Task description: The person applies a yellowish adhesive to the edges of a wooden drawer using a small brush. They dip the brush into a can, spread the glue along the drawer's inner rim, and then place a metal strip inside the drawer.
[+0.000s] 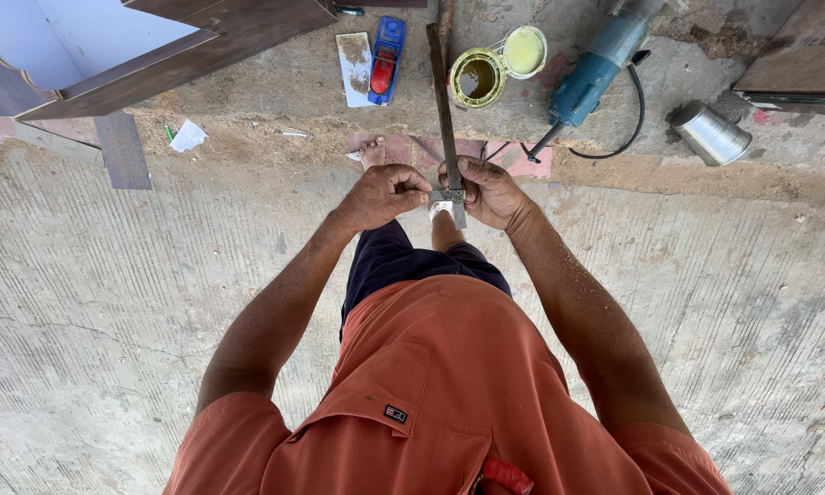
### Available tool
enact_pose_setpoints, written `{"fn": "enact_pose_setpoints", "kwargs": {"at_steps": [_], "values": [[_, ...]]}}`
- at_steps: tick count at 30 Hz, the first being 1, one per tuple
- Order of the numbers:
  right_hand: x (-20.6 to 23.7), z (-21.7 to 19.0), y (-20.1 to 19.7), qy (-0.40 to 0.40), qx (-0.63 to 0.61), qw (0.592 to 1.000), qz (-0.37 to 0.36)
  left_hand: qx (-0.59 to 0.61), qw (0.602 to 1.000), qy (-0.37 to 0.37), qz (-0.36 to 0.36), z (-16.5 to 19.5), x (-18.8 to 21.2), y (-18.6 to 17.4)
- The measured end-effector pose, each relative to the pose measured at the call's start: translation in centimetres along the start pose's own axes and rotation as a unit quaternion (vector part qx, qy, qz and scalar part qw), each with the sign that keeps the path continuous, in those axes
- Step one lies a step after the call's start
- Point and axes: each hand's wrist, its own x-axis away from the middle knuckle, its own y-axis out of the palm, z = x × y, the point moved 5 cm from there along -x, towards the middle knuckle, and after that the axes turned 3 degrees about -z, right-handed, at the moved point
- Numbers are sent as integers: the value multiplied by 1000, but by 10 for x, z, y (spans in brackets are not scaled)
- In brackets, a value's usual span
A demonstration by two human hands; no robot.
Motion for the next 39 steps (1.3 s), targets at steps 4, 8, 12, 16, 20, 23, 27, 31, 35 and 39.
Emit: {"fn": "enact_pose_setpoints", "kwargs": {"at_steps": [4, 8, 12, 16, 20, 23, 27, 31, 35, 39], "values": [[-4, 4, 7, -14, 2, 1000, -4, -64, 997, 34, 16, 12, 9, -9], [-4, 3, 15, -46, -5, 999, 12, -147, 980, 118, 62, 34, 24, -16], [-2, -2, 27, -72, -26, 997, 18, -227, 923, 277, 141, 67, 47, -21], [-3, -3, 40, -97, -49, 993, 41, -314, 872, 333, 174, 92, 64, -23], [-7, -2, 53, -122, -38, 990, 68, -378, 841, 349, 167, 110, 76, -29], [-12, -2, 63, -129, -38, 989, 64, -415, 817, 365, 164, 116, 83, -36], [-19, -6, 74, -134, -64, 988, 49, -448, 812, 356, 115, 110, 89, -39], [-25, -13, 84, -143, -57, 988, 32, -403, 830, 373, 101, 100, 96, -43], [-28, -17, 90, -142, -52, 988, 12, -266, 890, 356, 98, 94, 83, -60], [-27, -21, 94, -173, -43, 984, 0, -167, 935, 296, 104, 96, 62, -71]]}}
